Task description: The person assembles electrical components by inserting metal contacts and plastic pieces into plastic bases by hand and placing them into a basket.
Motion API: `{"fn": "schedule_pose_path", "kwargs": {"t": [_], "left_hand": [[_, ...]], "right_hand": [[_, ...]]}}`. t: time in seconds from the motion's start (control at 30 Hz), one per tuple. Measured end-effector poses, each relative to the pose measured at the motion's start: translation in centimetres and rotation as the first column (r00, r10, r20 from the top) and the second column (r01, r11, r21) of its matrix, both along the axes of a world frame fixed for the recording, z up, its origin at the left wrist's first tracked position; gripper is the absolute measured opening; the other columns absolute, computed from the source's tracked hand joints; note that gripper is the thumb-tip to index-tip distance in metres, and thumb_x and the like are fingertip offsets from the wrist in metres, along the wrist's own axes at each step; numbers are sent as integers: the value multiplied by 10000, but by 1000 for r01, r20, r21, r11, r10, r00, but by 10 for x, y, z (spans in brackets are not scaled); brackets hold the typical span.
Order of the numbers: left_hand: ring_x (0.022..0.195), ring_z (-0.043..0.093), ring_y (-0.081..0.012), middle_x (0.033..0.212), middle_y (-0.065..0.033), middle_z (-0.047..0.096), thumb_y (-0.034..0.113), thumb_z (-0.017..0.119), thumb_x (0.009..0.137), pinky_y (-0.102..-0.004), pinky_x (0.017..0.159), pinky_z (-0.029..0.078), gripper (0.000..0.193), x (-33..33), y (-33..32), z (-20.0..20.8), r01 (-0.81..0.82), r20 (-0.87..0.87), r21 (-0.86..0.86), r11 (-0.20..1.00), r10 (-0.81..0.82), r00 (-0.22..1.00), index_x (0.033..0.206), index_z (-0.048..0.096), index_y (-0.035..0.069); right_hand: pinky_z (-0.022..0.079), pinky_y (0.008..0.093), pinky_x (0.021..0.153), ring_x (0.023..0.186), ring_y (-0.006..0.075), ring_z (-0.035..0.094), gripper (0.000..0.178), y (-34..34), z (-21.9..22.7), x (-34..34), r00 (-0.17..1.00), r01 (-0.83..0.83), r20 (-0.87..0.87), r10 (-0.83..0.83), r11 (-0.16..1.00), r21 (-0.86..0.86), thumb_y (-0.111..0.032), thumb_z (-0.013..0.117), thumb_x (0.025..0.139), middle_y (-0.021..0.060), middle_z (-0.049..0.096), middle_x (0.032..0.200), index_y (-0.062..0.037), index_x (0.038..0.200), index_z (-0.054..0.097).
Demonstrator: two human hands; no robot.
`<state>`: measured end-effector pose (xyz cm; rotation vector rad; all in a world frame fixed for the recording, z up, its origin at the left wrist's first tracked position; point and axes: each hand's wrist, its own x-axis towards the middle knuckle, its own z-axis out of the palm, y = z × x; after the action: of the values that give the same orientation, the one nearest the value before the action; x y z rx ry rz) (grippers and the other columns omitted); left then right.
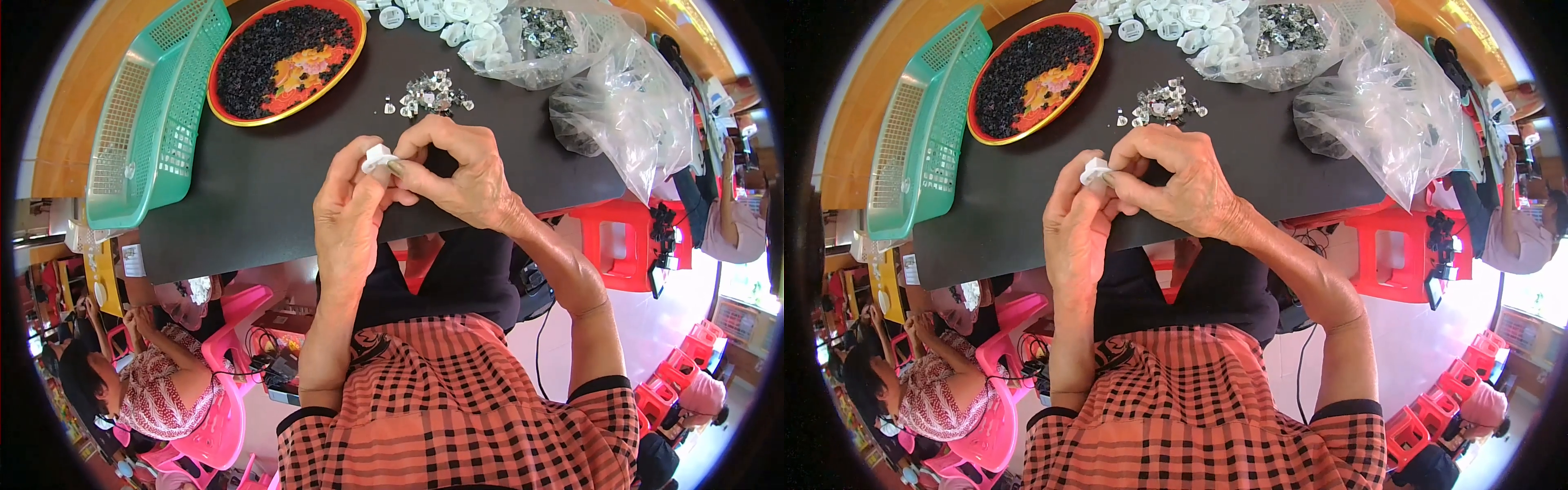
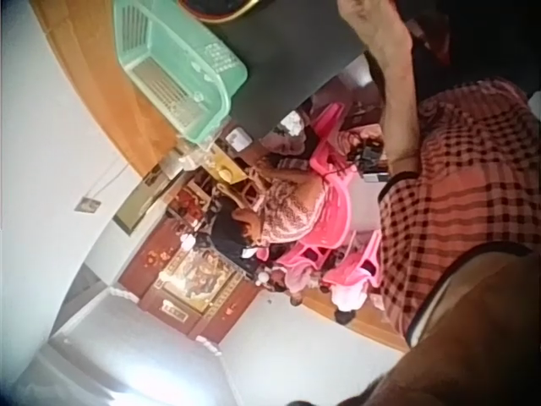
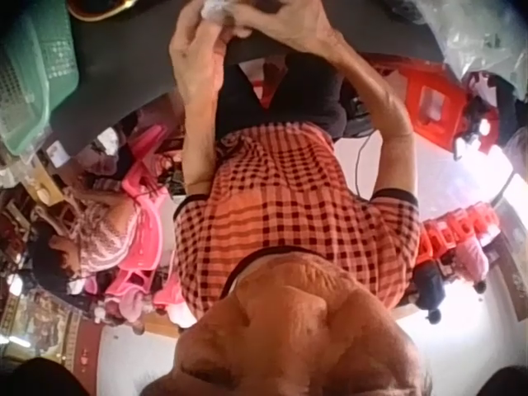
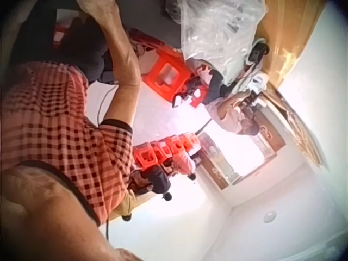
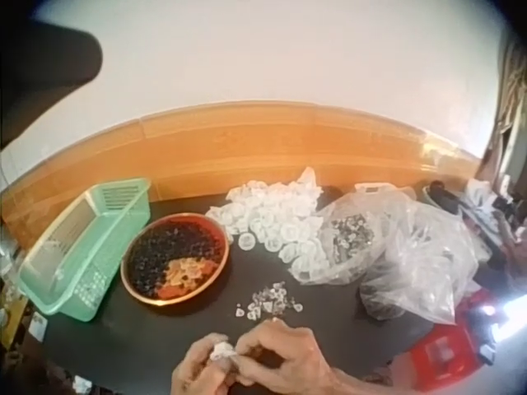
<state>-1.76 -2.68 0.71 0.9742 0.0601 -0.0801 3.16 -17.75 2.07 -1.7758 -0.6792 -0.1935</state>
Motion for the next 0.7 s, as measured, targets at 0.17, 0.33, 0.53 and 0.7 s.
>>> {"fn": "schedule_pose_path", "kwargs": {"t": [0.17, 0.33, 0.53, 0.7], "left_hand": [[810, 552, -107, 983, -48, 572, 70, 500, 965, -266, 733, 480, 297, -3, -7, -2, -121, 167, 163, 979, 93, 982, 1249, 496, -18], [776, 549, -70, 912, -31, 581, 57, 520, 962, -219, 692, 473, 248, 0, -1, -1, -242, 257, 308, 920, 165, 952, 1198, 511, -19], [750, 525, -77, 871, -27, 578, 19, 532, 930, -216, 697, 447, 203, 3, 4, 7, -237, 255, 421, 875, 137, 957, 1124, 573, -25], [705, 478, -26, 800, 8, 550, 0, 552, 910, -179, 591, 392, 181, 5, 5, 10, -247, 251, 553, 796, 123, 960, 1087, 589, 0]], "right_hand": [[495, 254, 585, 595, 106, 621, 95, 0, 4, -2, 997, -31, -64, 32, 999, 15, -7, 682, 778, 34, 617, 674, -22, 795, 590], [491, 261, 562, 589, 110, 615, 101, 1, 0, -1, 999, -35, -37, 36, 999, 12, -15, 689, 773, 38, 615, 654, -24, 788, 589], [465, 253, 586, 625, 92, 552, 113, -2, 1, -2, 996, -67, -59, 63, 995, -71, -42, 698, 780, 12, 593, 684, -10, 780, 589], [461, 243, 593, 635, 75, 545, 110, -2, 4, -2, 995, 16, -103, -14, 1000, 25, -51, 688, 802, 18, 606, 705, -5, 827, 591]]}}
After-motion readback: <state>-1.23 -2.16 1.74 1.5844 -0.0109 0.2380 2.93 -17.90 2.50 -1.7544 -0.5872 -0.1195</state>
